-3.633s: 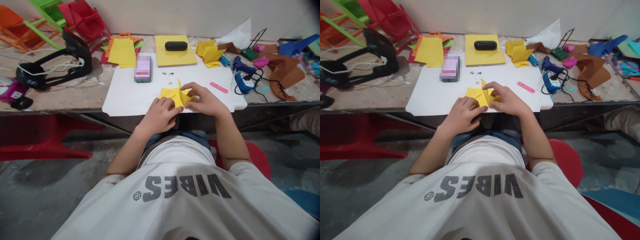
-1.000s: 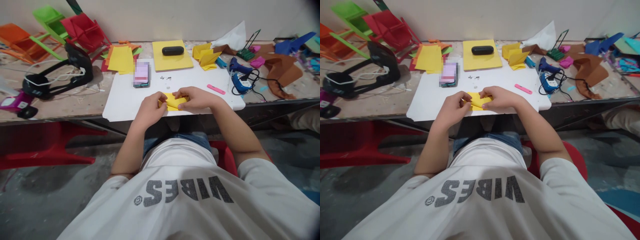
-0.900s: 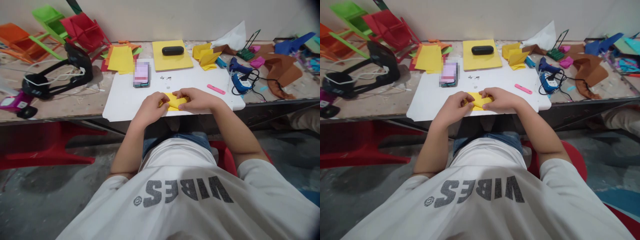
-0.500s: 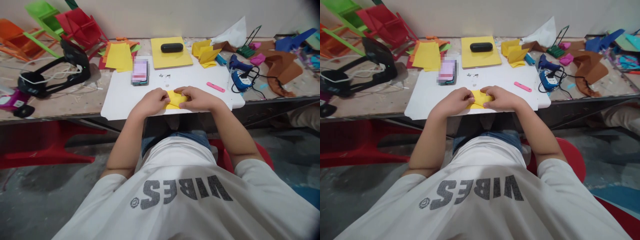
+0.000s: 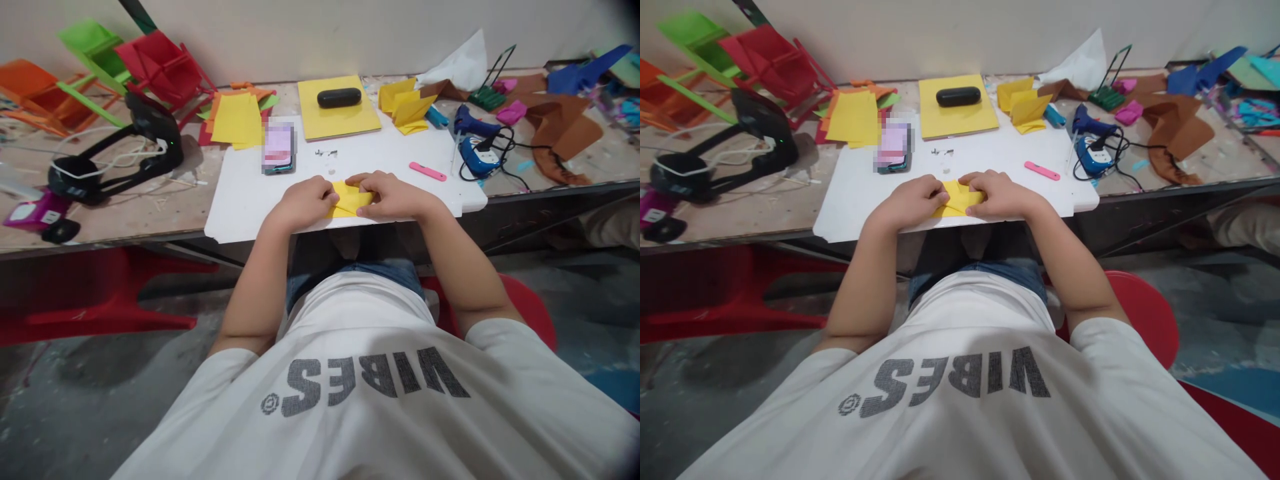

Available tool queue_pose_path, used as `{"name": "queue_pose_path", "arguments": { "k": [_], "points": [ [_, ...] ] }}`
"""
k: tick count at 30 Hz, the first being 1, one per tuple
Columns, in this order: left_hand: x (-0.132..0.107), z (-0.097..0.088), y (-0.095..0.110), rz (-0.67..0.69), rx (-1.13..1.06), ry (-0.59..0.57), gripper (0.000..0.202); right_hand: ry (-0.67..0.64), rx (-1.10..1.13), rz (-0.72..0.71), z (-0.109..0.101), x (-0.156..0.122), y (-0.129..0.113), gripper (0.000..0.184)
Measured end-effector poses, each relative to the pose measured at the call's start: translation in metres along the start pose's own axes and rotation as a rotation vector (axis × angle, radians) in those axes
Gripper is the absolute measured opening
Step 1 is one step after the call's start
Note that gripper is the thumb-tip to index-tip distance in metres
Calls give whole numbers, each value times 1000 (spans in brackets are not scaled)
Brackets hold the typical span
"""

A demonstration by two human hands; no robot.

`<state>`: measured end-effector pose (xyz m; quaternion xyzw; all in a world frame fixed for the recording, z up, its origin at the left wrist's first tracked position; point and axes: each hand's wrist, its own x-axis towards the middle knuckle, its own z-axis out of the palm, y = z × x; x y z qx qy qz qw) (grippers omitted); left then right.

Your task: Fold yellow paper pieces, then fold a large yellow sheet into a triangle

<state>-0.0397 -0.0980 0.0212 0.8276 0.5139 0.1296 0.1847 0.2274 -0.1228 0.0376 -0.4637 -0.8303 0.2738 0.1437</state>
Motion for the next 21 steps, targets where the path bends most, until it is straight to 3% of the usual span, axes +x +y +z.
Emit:
{"name": "queue_pose_path", "arguments": {
  "k": [8,13,21],
  "points": [
    [-11,-3,21,-58,111,-20,37,66,-154,33,16,9,-5,42],
    [-17,-1,25,-59,101,35,51,63,-164,26,18,9,-1,39],
    [-16,4,19,-87,49,79,31,70,-160,20,18,6,-2,33]
  ]
}}
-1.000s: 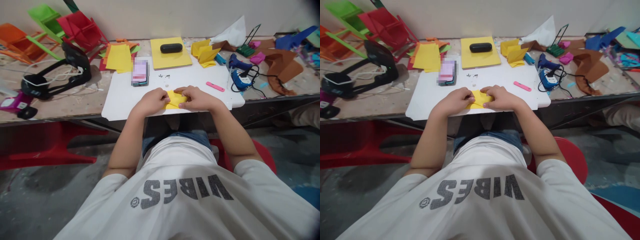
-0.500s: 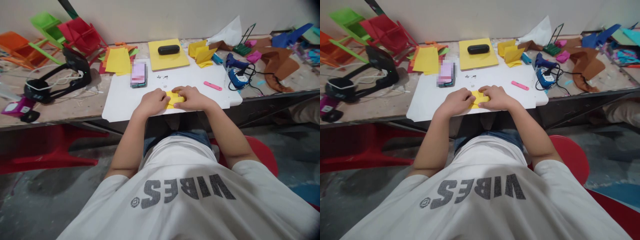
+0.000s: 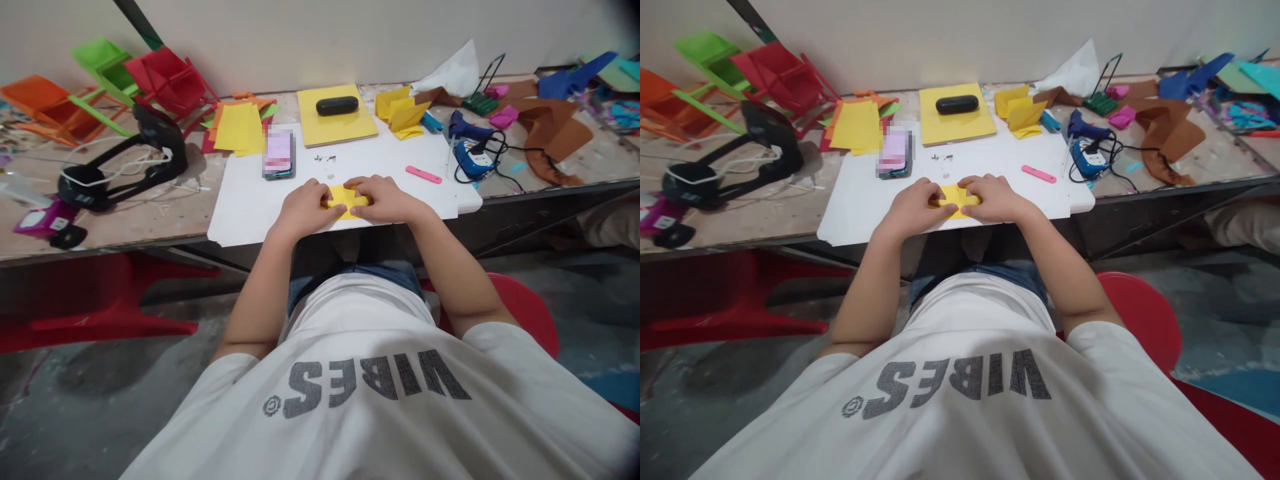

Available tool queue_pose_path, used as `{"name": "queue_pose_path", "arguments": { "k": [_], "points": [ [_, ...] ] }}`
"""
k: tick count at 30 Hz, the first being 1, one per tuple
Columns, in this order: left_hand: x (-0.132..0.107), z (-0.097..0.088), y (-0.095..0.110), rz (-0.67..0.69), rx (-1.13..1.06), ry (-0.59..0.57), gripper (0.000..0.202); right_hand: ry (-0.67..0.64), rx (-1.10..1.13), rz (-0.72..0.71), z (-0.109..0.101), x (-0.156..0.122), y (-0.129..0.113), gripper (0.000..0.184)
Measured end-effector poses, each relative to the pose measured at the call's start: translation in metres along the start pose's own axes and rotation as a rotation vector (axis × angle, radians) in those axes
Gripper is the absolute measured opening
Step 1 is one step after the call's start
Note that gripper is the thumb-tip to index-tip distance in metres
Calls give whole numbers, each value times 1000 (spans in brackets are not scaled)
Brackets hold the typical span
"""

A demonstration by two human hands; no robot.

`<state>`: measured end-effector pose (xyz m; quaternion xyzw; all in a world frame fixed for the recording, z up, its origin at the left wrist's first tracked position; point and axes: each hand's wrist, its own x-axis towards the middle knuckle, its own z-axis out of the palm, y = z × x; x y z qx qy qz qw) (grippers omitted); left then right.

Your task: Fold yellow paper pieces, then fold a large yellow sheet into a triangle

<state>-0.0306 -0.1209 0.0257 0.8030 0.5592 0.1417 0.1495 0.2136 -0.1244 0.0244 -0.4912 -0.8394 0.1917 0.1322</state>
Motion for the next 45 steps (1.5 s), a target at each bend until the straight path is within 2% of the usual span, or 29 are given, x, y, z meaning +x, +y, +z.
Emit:
{"name": "queue_pose_path", "arguments": {
  "k": [5,11,15,20,23,27,30,33,36,38,41,43,45],
  "points": [
    [-2,3,-13,-13,27,65,19,33,47,15,-1,-2,3,22],
    [-4,4,-28,-38,9,115,10,104,128,64,-2,-7,17,34],
    [-5,6,-28,-8,10,136,14,177,156,109,1,-11,24,31],
    [-12,7,-19,112,58,188,24,209,123,65,6,-12,26,27],
    [-23,6,-10,149,88,211,30,251,66,-9,10,-16,22,31],
    [-42,5,-1,201,107,207,30,396,-115,-153,17,-29,5,33],
    [-51,10,-1,211,106,199,28,355,-215,-187,23,-39,-14,30],
    [-53,19,-6,158,77,217,38,301,-263,-89,31,-47,-29,36],
    [-50,23,-9,34,17,283,38,328,-275,50,41,-52,-40,39],
    [-46,20,-7,-27,-27,315,37,382,-292,142,47,-53,-46,42],
    [-40,12,-3,-88,-91,283,39,426,-326,256,51,-52,-56,49],
    [-36,9,-3,-138,-188,290,32,391,-329,311,50,-50,-62,50],
    [-32,10,-7,-171,-363,348,16,344,-310,348,47,-47,-66,47]
  ]
}}
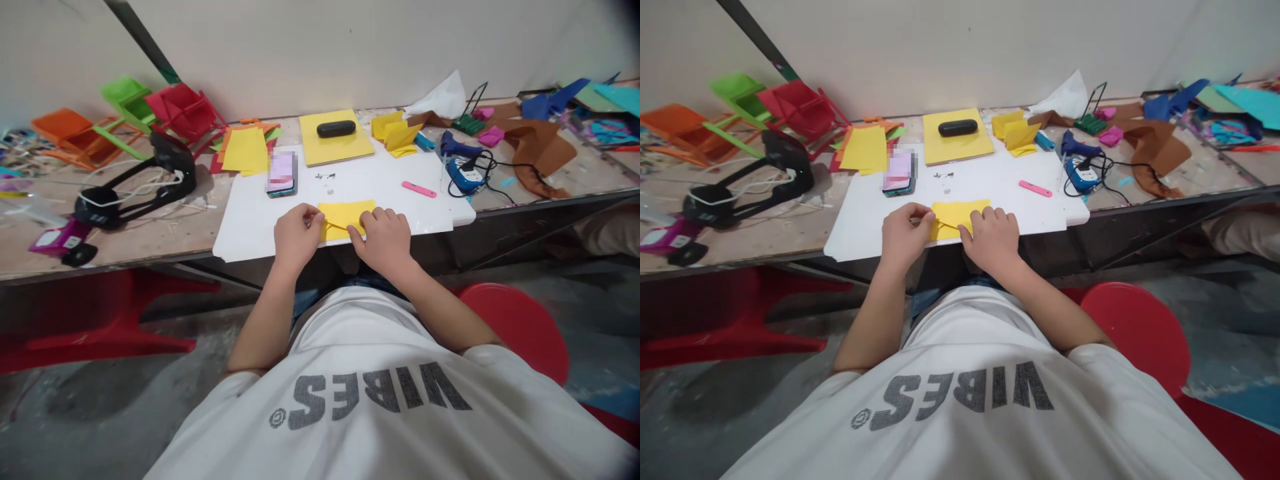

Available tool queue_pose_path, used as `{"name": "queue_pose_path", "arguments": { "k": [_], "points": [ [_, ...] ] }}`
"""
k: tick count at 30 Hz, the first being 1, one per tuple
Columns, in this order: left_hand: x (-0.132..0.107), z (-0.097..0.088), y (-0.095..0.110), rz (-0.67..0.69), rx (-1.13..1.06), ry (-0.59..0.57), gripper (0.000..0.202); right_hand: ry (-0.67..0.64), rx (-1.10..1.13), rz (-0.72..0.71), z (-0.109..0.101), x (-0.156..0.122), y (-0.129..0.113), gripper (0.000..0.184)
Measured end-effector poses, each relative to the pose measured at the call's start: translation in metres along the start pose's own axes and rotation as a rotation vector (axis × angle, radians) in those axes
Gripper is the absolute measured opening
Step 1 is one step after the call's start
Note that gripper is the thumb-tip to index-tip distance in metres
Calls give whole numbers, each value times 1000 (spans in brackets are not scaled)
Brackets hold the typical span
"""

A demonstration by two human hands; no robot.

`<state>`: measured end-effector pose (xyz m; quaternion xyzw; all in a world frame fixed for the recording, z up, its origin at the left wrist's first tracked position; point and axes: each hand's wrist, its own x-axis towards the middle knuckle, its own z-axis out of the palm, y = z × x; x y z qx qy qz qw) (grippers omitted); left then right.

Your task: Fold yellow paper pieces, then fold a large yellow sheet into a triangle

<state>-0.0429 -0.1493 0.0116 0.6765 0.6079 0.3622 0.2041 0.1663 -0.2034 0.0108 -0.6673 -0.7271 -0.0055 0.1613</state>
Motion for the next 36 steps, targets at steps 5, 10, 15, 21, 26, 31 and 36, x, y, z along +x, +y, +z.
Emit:
{"name": "queue_pose_path", "arguments": {
  "k": [5,10,15,21,26,31,36],
  "points": [
    [11,10,-17,-37,-466,23,35,-5,97,60,1,4,3,36],
    [21,22,-17,-41,-608,35,63,105,256,82,11,4,11,29],
    [27,29,-10,-20,-681,78,60,149,392,129,15,3,16,32],
    [19,27,-9,224,-831,212,64,416,790,241,24,3,21,65],
    [15,28,-8,337,-775,233,83,325,1337,98,15,16,24,91],
    [19,20,-2,423,-618,215,100,403,1188,30,4,21,33,50],
    [24,-6,5,512,-402,102,82,456,688,-186,0,25,49,43]
  ]
}}
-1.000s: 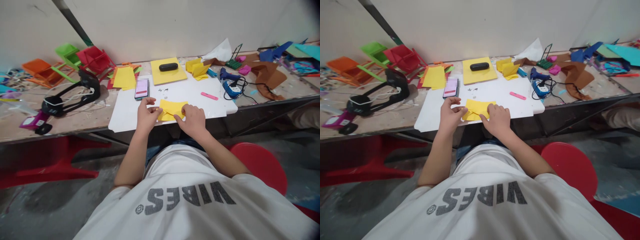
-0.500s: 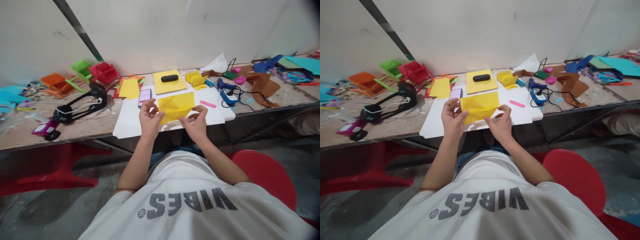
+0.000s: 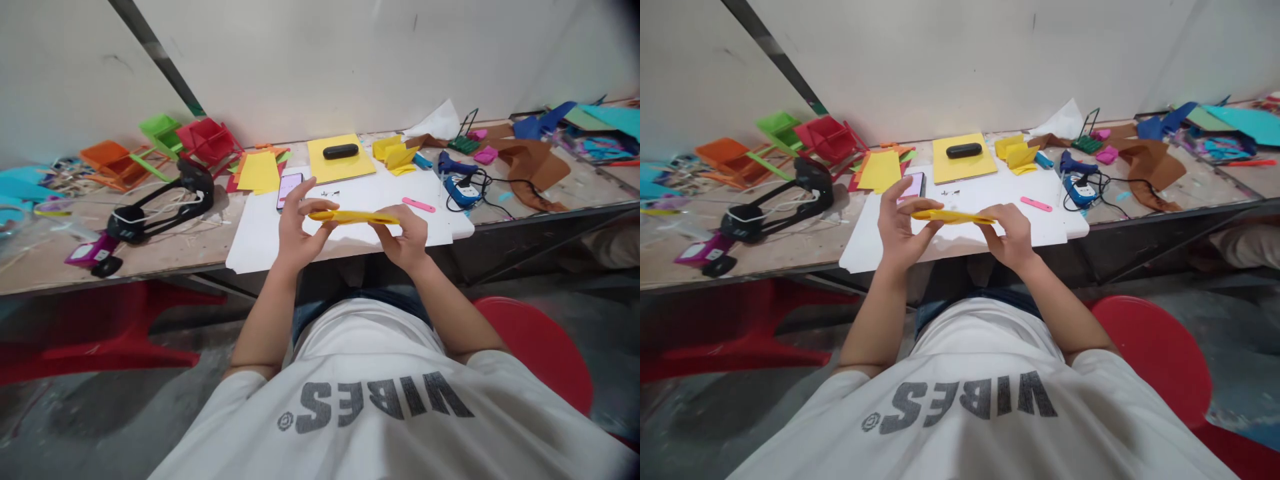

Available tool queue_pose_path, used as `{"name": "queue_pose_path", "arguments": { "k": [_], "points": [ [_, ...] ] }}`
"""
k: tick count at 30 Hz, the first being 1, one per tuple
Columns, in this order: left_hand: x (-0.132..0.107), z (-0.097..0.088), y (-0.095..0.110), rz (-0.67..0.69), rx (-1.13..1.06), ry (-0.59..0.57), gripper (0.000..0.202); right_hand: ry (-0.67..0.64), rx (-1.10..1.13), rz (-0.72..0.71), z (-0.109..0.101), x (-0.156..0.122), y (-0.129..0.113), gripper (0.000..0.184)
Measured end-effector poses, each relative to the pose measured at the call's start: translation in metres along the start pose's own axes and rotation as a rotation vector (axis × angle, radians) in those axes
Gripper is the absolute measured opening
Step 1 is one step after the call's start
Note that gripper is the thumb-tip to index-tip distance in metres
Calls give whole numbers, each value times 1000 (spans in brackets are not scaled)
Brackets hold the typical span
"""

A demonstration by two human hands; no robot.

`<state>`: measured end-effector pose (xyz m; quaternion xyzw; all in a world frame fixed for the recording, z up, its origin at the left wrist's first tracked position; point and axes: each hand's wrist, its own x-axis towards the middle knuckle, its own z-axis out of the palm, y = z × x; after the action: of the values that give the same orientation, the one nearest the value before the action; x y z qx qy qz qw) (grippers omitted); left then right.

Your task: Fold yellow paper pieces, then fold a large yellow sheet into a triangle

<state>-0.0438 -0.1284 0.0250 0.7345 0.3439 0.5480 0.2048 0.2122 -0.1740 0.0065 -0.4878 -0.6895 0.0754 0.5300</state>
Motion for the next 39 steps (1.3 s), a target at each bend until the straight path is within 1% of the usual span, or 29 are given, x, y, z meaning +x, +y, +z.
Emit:
{"name": "queue_pose_path", "arguments": {
  "k": [3,4,5,6,8,11,12,15,17,19,21,24,27,29,33,36,39],
  "points": [
    [8,-10,4,71,216,-113,40,-165,-175,-148,-2,1,9,45],
    [10,-12,4,99,287,-167,30,-203,-219,-176,-1,0,11,45],
    [10,-12,4,119,351,-229,24,-231,-257,-189,0,-1,13,44],
    [8,-11,3,132,406,-292,24,-249,-293,-190,2,-4,14,44],
    [-2,-5,4,127,485,-402,31,-285,-372,-162,6,-9,12,41],
    [-26,7,11,64,540,-514,43,-345,-497,-84,8,-14,5,34],
    [-34,11,14,36,557,-525,44,-375,-524,-67,6,-13,2,33],
    [-50,20,24,-28,605,-483,40,-497,-526,-79,-7,-8,-4,39],
    [-52,23,28,-47,618,-474,35,-562,-460,-110,-19,-4,-3,43],
    [-48,25,31,-59,637,-484,29,-583,-348,-119,-30,-1,2,44],
    [-41,27,34,-69,681,-484,23,-565,-232,-101,-38,1,9,40],
    [-32,33,37,-72,718,-501,23,-500,-131,-57,-43,2,19,29],
    [-26,38,35,-103,657,-521,26,-442,-88,-29,-41,1,25,23],
    [-23,40,33,-146,590,-502,29,-422,-53,-3,-39,0,27,22],
    [-21,41,31,-217,504,-448,40,-424,33,50,-37,-1,28,23],
    [-20,41,32,-236,503,-445,33,-448,47,44,-36,2,28,22],
    [-20,40,32,-202,446,-482,31,-463,51,32,-36,4,28,20]
  ]
}}
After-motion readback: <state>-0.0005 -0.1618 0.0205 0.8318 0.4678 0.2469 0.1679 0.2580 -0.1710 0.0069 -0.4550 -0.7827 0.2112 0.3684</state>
